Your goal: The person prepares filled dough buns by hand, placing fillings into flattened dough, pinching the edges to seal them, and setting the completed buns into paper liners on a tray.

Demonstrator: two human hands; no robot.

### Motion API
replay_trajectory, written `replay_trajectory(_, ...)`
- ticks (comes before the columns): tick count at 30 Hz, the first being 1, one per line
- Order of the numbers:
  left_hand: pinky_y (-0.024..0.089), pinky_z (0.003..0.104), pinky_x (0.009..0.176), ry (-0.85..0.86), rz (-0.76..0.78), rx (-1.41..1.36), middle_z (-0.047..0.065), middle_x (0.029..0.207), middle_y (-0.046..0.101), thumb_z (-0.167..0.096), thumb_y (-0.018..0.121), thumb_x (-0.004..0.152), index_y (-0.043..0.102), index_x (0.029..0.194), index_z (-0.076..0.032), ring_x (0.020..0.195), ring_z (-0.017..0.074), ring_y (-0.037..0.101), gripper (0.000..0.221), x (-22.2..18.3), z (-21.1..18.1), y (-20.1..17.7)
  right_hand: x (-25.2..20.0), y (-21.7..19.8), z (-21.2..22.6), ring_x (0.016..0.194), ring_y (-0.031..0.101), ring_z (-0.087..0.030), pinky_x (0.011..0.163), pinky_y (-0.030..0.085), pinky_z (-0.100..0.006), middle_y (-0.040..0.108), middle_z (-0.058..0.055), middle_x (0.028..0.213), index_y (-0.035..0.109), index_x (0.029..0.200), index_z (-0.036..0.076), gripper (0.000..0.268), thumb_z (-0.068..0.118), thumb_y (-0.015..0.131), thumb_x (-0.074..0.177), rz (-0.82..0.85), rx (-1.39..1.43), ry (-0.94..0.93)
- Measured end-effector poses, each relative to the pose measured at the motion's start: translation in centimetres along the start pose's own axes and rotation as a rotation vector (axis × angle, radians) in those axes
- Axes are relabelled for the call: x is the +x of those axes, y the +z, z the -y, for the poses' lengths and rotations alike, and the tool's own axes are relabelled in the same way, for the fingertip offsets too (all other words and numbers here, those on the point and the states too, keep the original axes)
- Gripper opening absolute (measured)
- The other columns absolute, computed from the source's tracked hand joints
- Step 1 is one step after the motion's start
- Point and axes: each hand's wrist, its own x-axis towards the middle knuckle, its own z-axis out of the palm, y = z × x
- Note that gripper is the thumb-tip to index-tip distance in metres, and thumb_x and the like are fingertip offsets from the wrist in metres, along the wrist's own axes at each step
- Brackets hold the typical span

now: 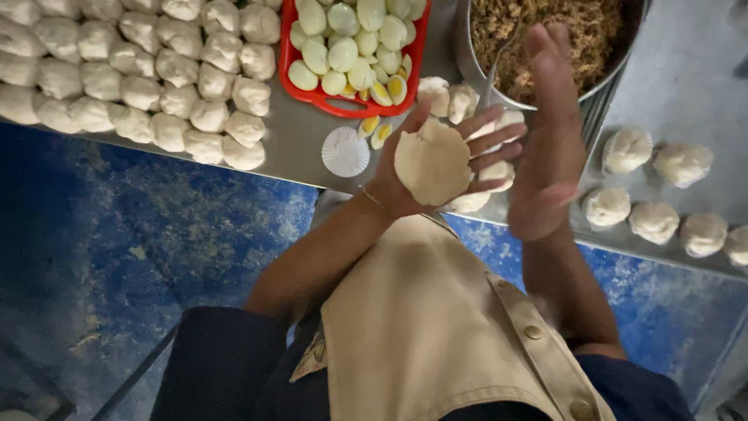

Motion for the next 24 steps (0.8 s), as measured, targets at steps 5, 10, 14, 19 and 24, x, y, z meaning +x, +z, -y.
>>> replay_trajectory(5,0.026,0.054,0.129,0.512,0.285,0.552,0.005,0.167,0.032,-0.058,0.043,0.102,0.026,0.16,-0.038,0.154,0.0311,0.035,0.064,1.6,3.1,-0.3,0.8,3.9,-1.1,0.16,0.013,-0.045,0.128,0.005,-0.064,0.028,-0.028,0.165,0.046,0.156,0.014,0.096,0.084,0.036,0.091,0.352,-0.624,-0.376)
replay_trajectory(10,0.025,0.048,0.133,0.304,0.12,0.333,0.012,0.17,0.028,-0.061,0.038,0.107,0.027,0.168,-0.014,0.157,0.0312,0.03,0.078,-0.3,0.8,1.7,2.5,2.5,-2.8,0.159,0.018,-0.047,0.117,0.025,-0.063,0.024,-0.027,0.169,0.033,0.159,0.007,0.105,0.089,0.032,0.093,0.155,-0.169,0.219)
replay_trajectory(14,0.025,0.052,0.13,0.07,0.061,0.077,0.016,0.173,0.022,-0.077,0.033,0.1,0.022,0.168,-0.009,0.158,0.0315,0.025,0.097,-0.3,0.1,2.4,0.7,0.7,-0.3,0.161,0.017,-0.03,0.132,0.014,-0.048,0.022,-0.01,0.171,0.025,0.166,0.015,0.104,0.088,0.027,0.092,0.028,-0.13,-0.014)
replay_trajectory(19,0.006,0.044,0.137,1.391,0.155,0.697,0.013,0.177,0.015,-0.087,0.037,0.093,0.022,0.167,-0.011,0.165,0.0266,0.011,0.107,6.2,8.8,0.6,1.1,5.9,0.7,0.165,0.007,-0.036,0.13,0.0,-0.055,0.017,-0.017,0.173,0.021,0.166,0.007,0.109,0.087,0.026,0.093,0.198,-0.454,-0.103)
replay_trajectory(24,-0.002,0.056,0.13,0.573,0.081,0.421,0.026,0.169,0.0,-0.08,0.044,0.101,0.013,0.166,-0.005,0.156,0.0439,-0.003,0.103,2.9,3.0,-1.0,0.1,3.4,1.0,0.163,0.003,-0.046,0.13,0.006,-0.06,0.004,-0.026,0.171,0.011,0.163,0.007,0.112,0.092,0.026,0.092,0.136,-0.255,0.029)
